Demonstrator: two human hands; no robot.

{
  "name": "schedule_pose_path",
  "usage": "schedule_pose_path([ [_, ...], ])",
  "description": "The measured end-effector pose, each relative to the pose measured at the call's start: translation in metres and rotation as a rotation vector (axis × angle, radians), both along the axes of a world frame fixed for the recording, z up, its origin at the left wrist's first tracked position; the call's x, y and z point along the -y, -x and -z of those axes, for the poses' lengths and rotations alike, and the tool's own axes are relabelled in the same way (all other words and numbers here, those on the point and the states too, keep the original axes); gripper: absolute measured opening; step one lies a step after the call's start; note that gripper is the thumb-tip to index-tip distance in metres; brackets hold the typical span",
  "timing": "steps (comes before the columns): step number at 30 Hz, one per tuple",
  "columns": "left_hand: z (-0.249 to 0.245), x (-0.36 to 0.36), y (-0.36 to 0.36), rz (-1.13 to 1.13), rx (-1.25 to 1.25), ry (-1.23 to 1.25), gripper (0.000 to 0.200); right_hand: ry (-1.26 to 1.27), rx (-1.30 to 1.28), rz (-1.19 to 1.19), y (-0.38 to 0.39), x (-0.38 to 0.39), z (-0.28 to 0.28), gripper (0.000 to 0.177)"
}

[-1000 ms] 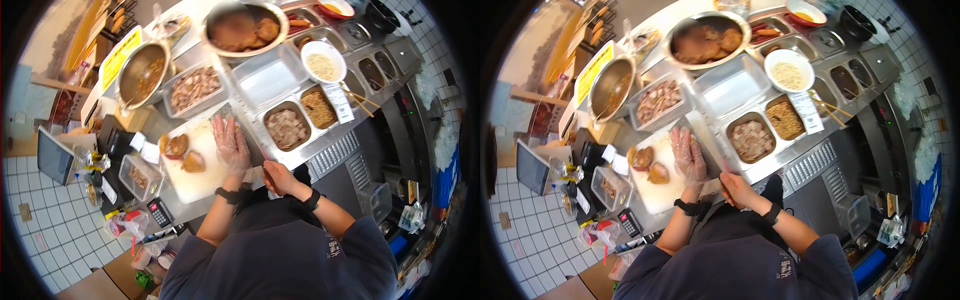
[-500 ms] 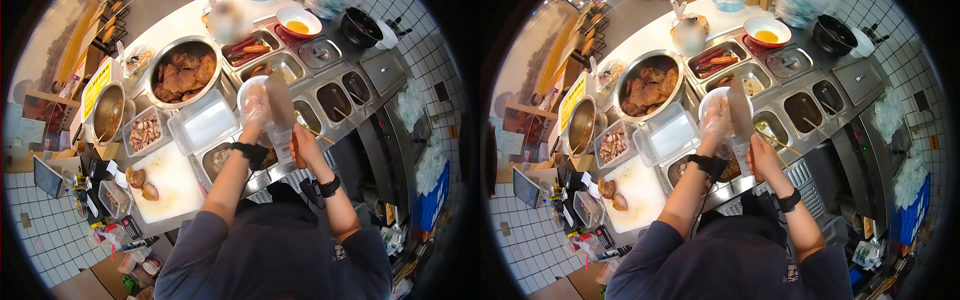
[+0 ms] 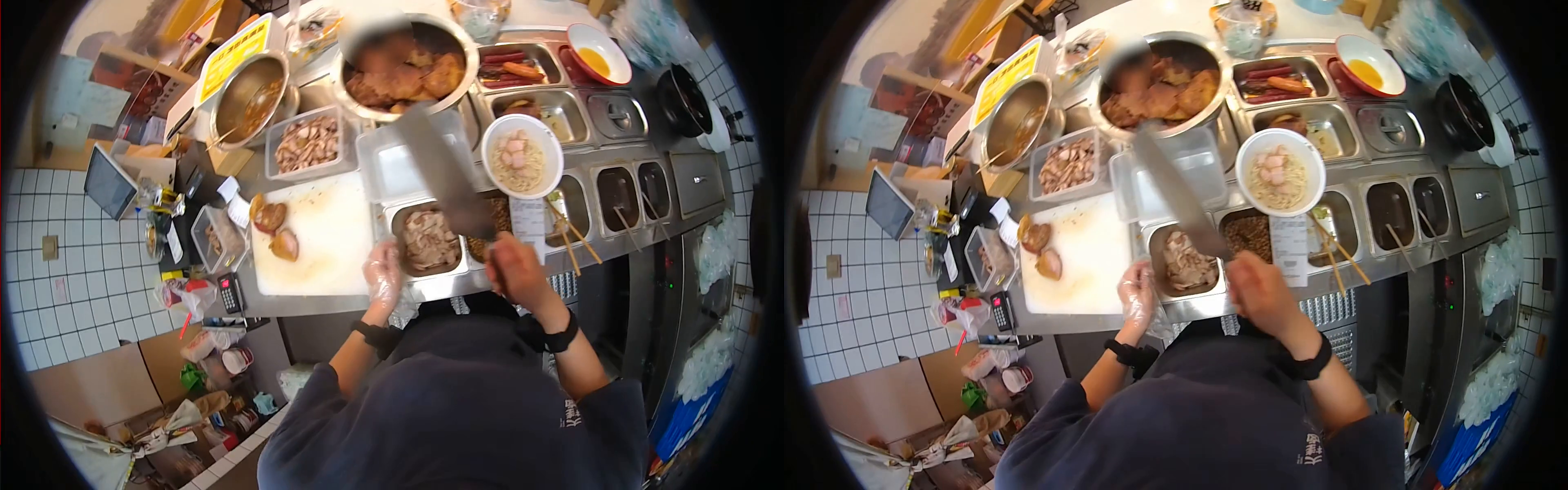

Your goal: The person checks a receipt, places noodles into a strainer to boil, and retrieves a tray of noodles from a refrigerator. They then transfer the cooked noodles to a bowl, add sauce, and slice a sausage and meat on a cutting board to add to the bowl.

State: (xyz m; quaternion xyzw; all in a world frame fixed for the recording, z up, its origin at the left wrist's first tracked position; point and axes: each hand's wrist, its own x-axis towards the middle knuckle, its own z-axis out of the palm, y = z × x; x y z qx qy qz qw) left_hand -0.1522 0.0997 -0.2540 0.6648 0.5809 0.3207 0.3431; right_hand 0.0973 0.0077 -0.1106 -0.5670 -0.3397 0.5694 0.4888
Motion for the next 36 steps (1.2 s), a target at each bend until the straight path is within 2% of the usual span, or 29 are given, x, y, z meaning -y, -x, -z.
schedule_pose_path([
  [1,0.005,0.0,0.015,-0.114,-0.001,-0.076,0.008,-0.119,0.21,-0.071,0.022,-0.012,0.0,0.026],
  [2,0.004,-0.001,0.03,-0.128,-0.005,-0.077,0.008,-0.246,0.42,-0.145,0.043,-0.026,0.004,0.021],
  [3,0.001,-0.002,0.047,-0.305,0.135,-0.064,0.008,-0.252,0.412,-0.157,0.066,-0.037,0.011,0.021],
  [5,-0.002,-0.009,0.083,-0.601,0.384,-0.132,0.006,-0.361,0.716,-0.261,0.109,-0.059,0.035,0.017],
  [6,-0.002,-0.015,0.103,-0.608,0.381,-0.141,0.006,-0.37,0.711,-0.266,0.125,-0.069,0.051,0.017],
  [8,-0.008,-0.023,0.139,-0.715,0.555,-0.333,0.007,-0.468,1.053,-0.409,0.153,-0.088,0.087,0.02],
  [10,-0.033,-0.033,0.14,-0.748,0.581,-0.321,0.009,-0.462,1.086,-0.432,0.174,-0.113,0.113,0.024],
  [12,-0.043,-0.04,0.137,-0.585,0.412,-0.31,0.012,-0.443,1.123,-0.45,0.185,-0.127,0.121,0.028],
  [14,-0.051,-0.044,0.116,-0.505,0.421,-0.253,0.011,-0.593,1.168,-0.161,0.184,-0.132,0.117,0.036],
  [15,-0.052,-0.044,0.104,-0.428,0.425,-0.21,0.01,-0.571,1.153,-0.123,0.18,-0.125,0.113,0.048],
  [17,-0.049,-0.044,0.079,-0.292,0.586,0.01,0.009,-0.472,1.188,-0.057,0.168,-0.105,0.111,0.051],
  [19,-0.041,-0.046,0.046,0.069,0.262,-0.055,0.01,-0.361,1.223,0.043,0.152,-0.08,0.108,0.057],
  [20,-0.041,-0.046,0.029,0.255,0.099,0.132,0.011,-0.328,1.196,0.073,0.141,-0.066,0.104,0.054],
  [21,-0.024,-0.045,0.013,0.465,-0.005,0.041,0.013,-0.304,1.172,0.088,0.13,-0.05,0.101,0.052],
  [22,-0.013,-0.044,-0.001,0.65,-0.077,0.0,0.022,-0.276,1.174,0.113,0.12,-0.033,0.092,0.048],
  [23,-0.001,-0.043,-0.018,0.759,-0.326,0.112,0.038,-0.222,1.137,0.13,0.111,-0.016,0.086,0.045],
  [24,0.008,-0.038,-0.03,0.77,-0.322,0.111,0.038,-0.177,1.137,0.185,0.103,0.0,0.082,0.042],
  [26,0.017,-0.032,-0.05,0.639,-0.688,-0.035,0.052,-0.119,1.178,0.228,0.093,0.031,0.074,0.04],
  [27,0.02,-0.039,-0.06,0.732,-0.822,0.176,0.058,-0.049,1.169,0.277,0.089,0.044,0.071,0.038],
  [28,0.021,-0.041,-0.062,0.743,-0.818,0.171,0.058,0.021,1.158,0.328,0.087,0.056,0.068,0.037],
  [30,0.02,-0.045,-0.063,0.823,-0.701,0.155,0.05,0.03,1.162,0.367,0.085,0.077,0.071,0.035],
  [31,0.011,-0.043,-0.063,0.774,-0.618,0.128,0.032,0.032,1.158,0.4,0.082,0.084,0.073,0.033],
  [32,0.014,-0.044,-0.062,0.784,-0.624,0.127,0.032,0.039,1.152,0.409,0.08,0.089,0.074,0.033],
  [34,0.034,-0.048,-0.057,0.669,-0.301,0.304,0.017,0.028,1.087,0.425,0.074,0.095,0.075,0.03],
  [36,0.068,-0.047,-0.052,0.489,-0.183,0.119,0.017,0.017,1.075,0.428,0.06,0.096,0.073,0.03],
])
